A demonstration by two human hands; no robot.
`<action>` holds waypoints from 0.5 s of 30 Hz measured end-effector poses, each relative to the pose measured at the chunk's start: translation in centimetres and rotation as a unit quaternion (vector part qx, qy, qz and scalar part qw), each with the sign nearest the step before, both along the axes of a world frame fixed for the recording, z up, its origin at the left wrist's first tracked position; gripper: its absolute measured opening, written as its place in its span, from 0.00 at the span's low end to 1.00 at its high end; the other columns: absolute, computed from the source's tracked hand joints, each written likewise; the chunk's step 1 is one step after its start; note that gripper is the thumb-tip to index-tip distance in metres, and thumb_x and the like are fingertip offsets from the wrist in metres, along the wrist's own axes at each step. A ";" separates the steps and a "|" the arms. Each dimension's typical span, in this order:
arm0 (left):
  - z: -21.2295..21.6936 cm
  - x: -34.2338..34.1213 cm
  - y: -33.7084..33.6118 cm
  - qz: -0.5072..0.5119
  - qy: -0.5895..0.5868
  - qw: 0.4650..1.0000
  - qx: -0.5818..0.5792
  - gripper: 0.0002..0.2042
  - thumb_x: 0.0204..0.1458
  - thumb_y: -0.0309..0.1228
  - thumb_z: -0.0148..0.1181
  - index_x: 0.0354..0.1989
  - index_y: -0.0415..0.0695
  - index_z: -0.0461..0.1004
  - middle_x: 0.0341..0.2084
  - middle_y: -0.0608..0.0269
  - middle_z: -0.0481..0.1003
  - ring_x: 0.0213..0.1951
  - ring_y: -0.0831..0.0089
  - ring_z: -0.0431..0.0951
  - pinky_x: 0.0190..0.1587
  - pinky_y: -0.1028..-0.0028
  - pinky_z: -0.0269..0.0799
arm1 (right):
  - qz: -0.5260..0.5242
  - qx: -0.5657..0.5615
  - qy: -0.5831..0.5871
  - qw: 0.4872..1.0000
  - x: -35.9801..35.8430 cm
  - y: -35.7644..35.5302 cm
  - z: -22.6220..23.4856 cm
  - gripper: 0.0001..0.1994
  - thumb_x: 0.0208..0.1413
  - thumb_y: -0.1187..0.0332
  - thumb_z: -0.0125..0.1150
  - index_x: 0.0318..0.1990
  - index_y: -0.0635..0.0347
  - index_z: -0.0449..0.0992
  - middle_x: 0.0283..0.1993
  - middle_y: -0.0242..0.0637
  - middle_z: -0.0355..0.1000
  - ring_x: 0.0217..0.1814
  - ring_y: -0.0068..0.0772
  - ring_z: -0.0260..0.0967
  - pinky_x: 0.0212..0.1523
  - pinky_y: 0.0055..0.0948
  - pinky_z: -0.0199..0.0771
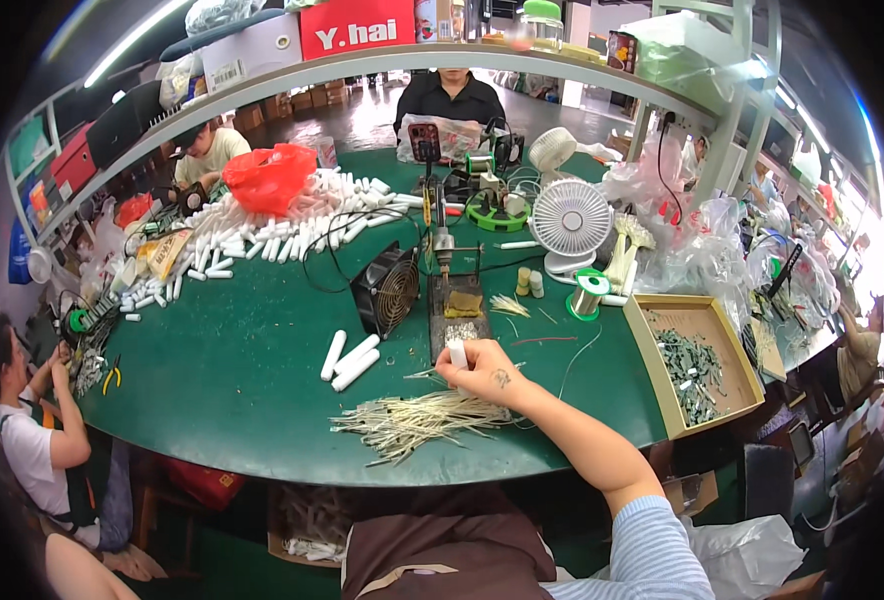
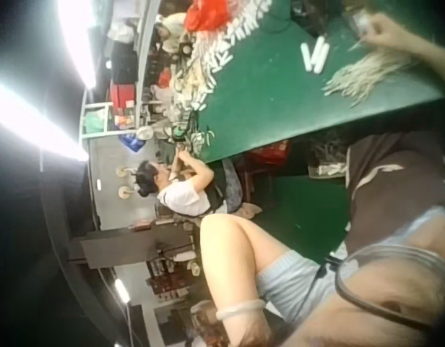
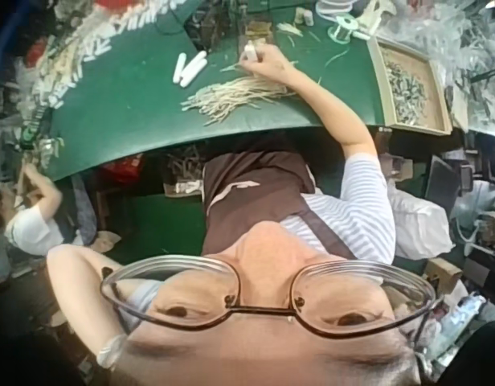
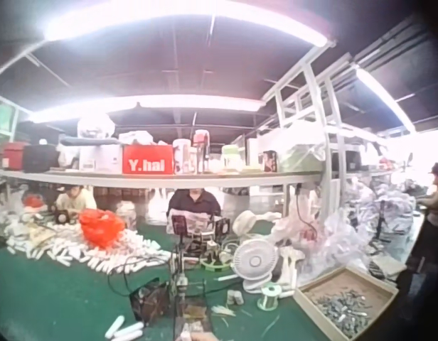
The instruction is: Assembling small electronic parts by hand on a factory floor.
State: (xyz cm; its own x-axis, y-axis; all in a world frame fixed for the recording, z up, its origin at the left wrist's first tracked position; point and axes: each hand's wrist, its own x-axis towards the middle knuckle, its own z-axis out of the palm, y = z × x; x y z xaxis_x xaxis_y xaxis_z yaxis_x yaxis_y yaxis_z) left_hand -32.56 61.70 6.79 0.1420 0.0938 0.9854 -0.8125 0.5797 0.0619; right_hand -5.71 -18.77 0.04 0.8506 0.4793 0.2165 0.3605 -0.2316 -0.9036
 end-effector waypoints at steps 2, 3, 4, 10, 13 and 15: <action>-0.1 0.5 -1.0 0.019 -0.015 1.000 0.000 0.31 0.62 0.52 0.42 0.57 0.31 0.64 0.52 0.37 0.68 0.54 0.47 0.70 0.59 0.51 0.64 | -0.004 -0.002 -0.002 1.000 -0.2 0.1 0.2 0.07 0.56 0.67 0.63 0.34 0.63 0.78 0.25 0.26 0.72 0.27 0.14 0.65 0.29 0.21 0.67; 0.6 -1.9 0.3 0.037 -0.020 0.999 0.002 0.31 0.62 0.52 0.42 0.57 0.31 0.64 0.52 0.37 0.68 0.54 0.47 0.70 0.59 0.51 0.64 | 0.008 0.003 -0.003 1.000 -0.4 0.4 0.3 0.07 0.56 0.67 0.63 0.34 0.63 0.78 0.25 0.26 0.72 0.27 0.14 0.65 0.29 0.21 0.67; 2.9 -7.4 2.9 0.071 -0.022 0.997 0.015 0.31 0.62 0.51 0.42 0.57 0.31 0.64 0.52 0.37 0.68 0.54 0.47 0.70 0.59 0.51 0.64 | 0.038 0.015 0.006 0.999 -0.5 0.9 0.4 0.07 0.56 0.67 0.63 0.34 0.63 0.78 0.25 0.26 0.72 0.27 0.14 0.65 0.29 0.21 0.67; 2.8 -1.9 -2.1 0.091 -0.052 0.994 -0.012 0.30 0.62 0.50 0.43 0.57 0.31 0.64 0.53 0.37 0.68 0.55 0.47 0.69 0.60 0.50 0.63 | 0.029 0.007 -0.008 1.000 0.5 0.7 -0.2 0.07 0.56 0.68 0.64 0.34 0.63 0.78 0.25 0.26 0.72 0.28 0.14 0.67 0.29 0.21 0.68; 6.9 6.3 -19.5 0.085 -0.022 0.996 -0.013 0.30 0.63 0.49 0.43 0.57 0.30 0.63 0.53 0.37 0.67 0.55 0.47 0.69 0.60 0.50 0.63 | 0.008 0.017 -0.003 1.000 1.1 -0.2 -1.2 0.06 0.56 0.68 0.64 0.34 0.62 0.79 0.26 0.25 0.73 0.28 0.13 0.68 0.30 0.20 0.69; 8.9 6.3 -28.7 0.111 0.006 0.994 0.000 0.29 0.63 0.49 0.43 0.57 0.30 0.63 0.53 0.37 0.67 0.55 0.47 0.69 0.61 0.50 0.63 | -0.030 0.008 0.017 0.999 0.3 0.4 -0.1 0.07 0.56 0.68 0.64 0.33 0.63 0.79 0.25 0.25 0.73 0.27 0.14 0.67 0.30 0.20 0.69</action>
State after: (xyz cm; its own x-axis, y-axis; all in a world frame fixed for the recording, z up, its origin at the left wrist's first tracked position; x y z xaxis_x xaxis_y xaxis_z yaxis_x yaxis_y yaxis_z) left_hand -26.24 32.98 15.64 0.1302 0.1239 0.9837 -0.9192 0.3869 0.0729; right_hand -5.42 -18.40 -0.04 0.8849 0.4230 0.1948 0.3157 -0.2374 -0.9187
